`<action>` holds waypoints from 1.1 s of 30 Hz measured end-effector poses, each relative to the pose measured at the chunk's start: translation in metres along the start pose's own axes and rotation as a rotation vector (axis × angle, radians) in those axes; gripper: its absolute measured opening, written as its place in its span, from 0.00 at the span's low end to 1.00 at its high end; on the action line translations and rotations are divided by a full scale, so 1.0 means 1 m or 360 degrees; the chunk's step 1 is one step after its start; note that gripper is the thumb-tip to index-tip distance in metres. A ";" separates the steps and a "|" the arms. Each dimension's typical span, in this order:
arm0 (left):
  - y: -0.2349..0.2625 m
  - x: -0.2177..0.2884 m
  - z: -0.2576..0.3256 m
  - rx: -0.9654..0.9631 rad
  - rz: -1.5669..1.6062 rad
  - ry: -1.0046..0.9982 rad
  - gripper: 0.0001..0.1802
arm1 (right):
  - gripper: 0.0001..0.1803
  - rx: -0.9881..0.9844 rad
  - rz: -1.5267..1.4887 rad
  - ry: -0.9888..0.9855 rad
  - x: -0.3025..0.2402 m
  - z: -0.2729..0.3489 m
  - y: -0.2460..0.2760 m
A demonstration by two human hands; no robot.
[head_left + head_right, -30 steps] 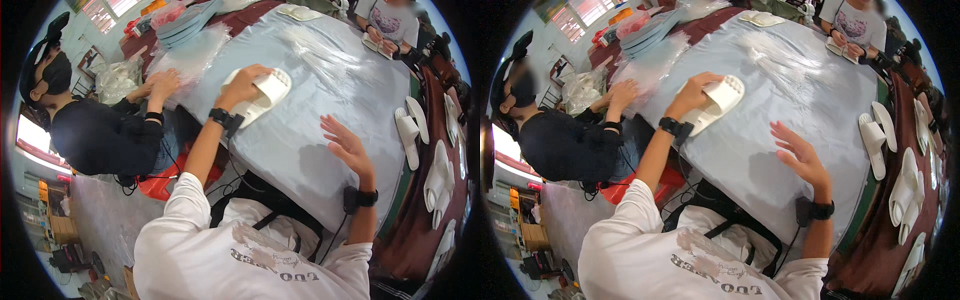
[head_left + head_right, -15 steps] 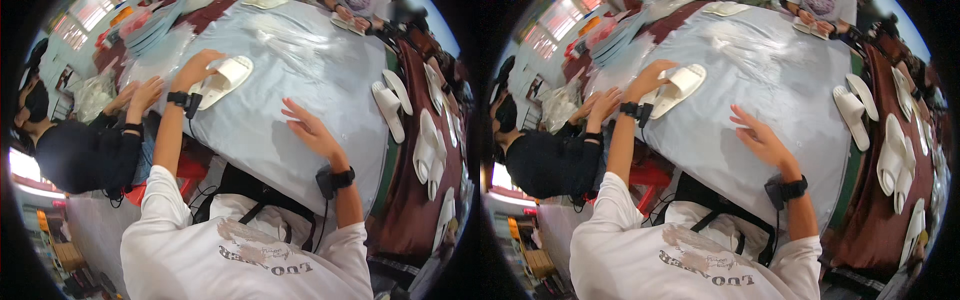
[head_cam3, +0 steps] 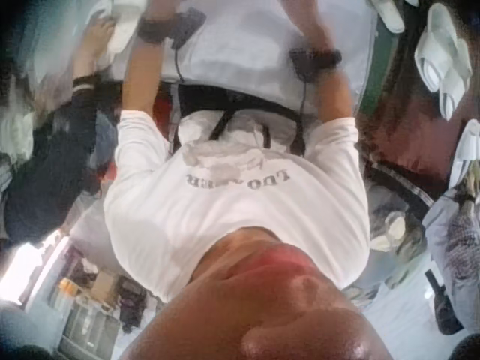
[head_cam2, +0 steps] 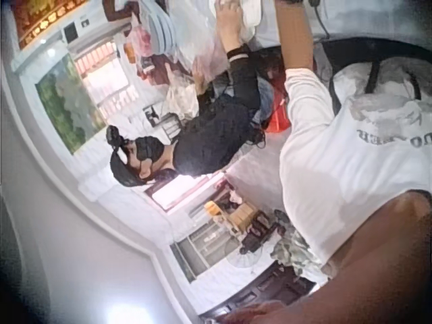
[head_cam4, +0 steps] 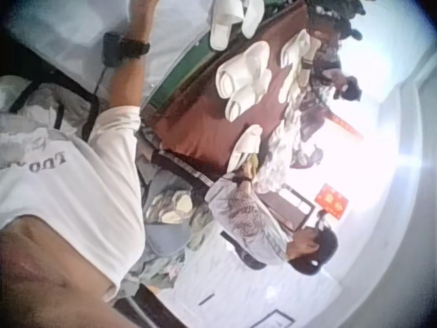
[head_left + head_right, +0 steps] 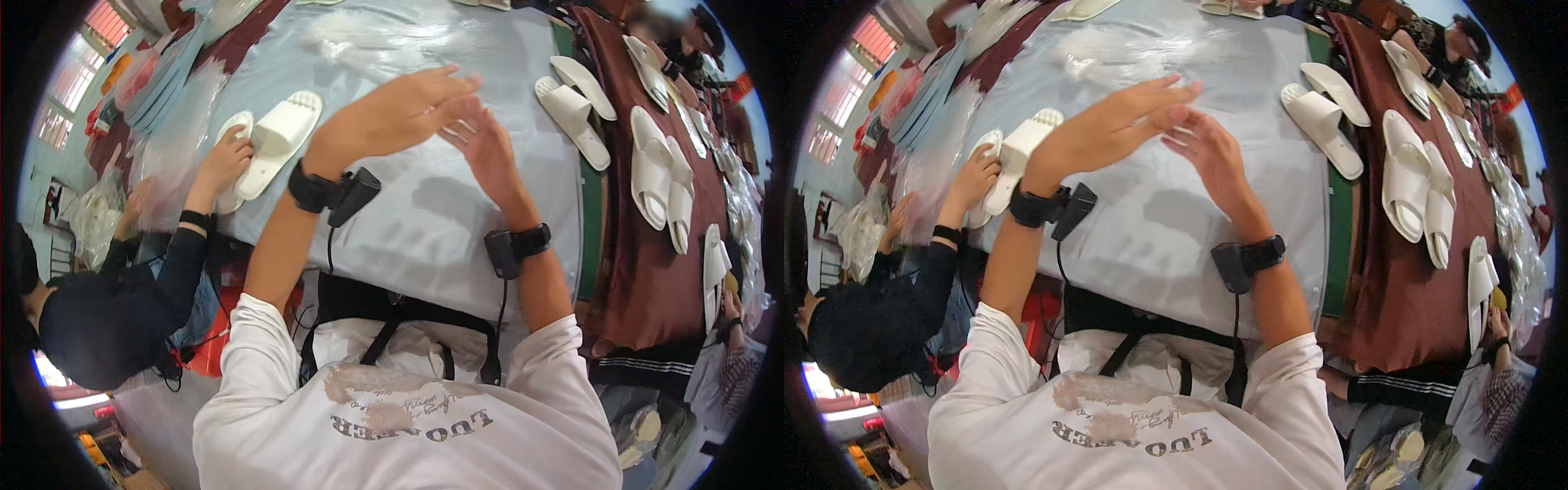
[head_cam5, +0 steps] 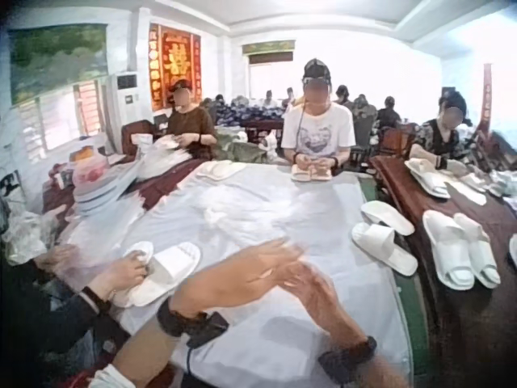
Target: Checking slippers and attaching size labels in a shoe manufacturing facility.
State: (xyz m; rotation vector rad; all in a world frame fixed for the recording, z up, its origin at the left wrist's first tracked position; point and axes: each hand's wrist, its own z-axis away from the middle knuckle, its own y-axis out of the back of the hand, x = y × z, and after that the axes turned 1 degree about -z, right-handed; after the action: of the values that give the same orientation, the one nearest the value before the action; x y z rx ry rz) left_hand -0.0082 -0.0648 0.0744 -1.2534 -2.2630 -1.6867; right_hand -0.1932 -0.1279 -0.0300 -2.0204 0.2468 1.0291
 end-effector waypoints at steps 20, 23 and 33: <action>-0.163 0.029 -0.218 -0.0285 -0.0428 0.0300 0.29 | 0.13 0.0713 -0.0540 0.0325 0.040 0.005 0.110; -0.182 0.008 -0.228 -0.0207 -0.0383 0.0410 0.34 | 0.17 0.1132 -0.0763 0.0258 0.041 0.007 0.113; -0.197 -0.040 -0.240 -0.0318 -0.0216 0.0407 0.43 | 0.20 0.1947 -0.0358 0.0733 -0.004 -0.009 0.064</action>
State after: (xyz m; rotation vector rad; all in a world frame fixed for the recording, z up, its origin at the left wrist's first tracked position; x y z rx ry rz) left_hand -0.2010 -0.2992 -0.0016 -0.8668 -2.1147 -2.0306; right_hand -0.2232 -0.1756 -0.0618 -1.0599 0.6747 0.1102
